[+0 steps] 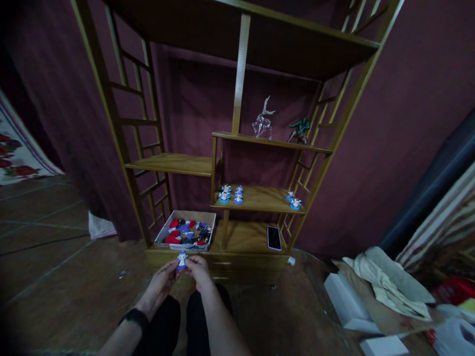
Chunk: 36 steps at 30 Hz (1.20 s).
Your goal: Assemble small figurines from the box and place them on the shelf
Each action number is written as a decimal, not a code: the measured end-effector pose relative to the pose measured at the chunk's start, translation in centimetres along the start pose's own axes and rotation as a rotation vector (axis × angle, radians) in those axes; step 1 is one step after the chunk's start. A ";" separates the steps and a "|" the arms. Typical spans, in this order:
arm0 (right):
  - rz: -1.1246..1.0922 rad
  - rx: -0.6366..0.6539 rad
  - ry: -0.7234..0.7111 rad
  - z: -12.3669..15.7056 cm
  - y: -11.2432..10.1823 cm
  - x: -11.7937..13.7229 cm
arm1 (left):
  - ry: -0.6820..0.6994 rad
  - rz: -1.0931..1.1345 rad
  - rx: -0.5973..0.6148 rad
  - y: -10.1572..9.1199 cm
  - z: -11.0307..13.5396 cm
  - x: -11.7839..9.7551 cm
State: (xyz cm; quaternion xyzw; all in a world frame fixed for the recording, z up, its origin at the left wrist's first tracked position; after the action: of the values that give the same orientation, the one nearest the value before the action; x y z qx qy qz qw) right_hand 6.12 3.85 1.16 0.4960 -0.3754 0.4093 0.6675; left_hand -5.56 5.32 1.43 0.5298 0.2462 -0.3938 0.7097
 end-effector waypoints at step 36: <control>-0.027 0.037 0.022 0.9 -0.5 0.2 | -0.028 0.060 0.065 0.6 1.0 0.8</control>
State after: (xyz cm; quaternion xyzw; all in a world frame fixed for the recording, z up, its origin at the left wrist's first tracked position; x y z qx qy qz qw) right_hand 6.56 2.91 1.37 0.5088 -0.3538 0.4125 0.6677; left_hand -4.68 4.17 1.46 0.5541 0.2073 -0.3877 0.7069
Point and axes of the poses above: each hand's wrist, its own z-axis away from the middle knuckle, its own y-axis out of the palm, x = y × z, the point moved 2 cm from there along -z, towards the middle knuckle, and after that the axes turned 3 degrees about z, right-handed, at the moved point
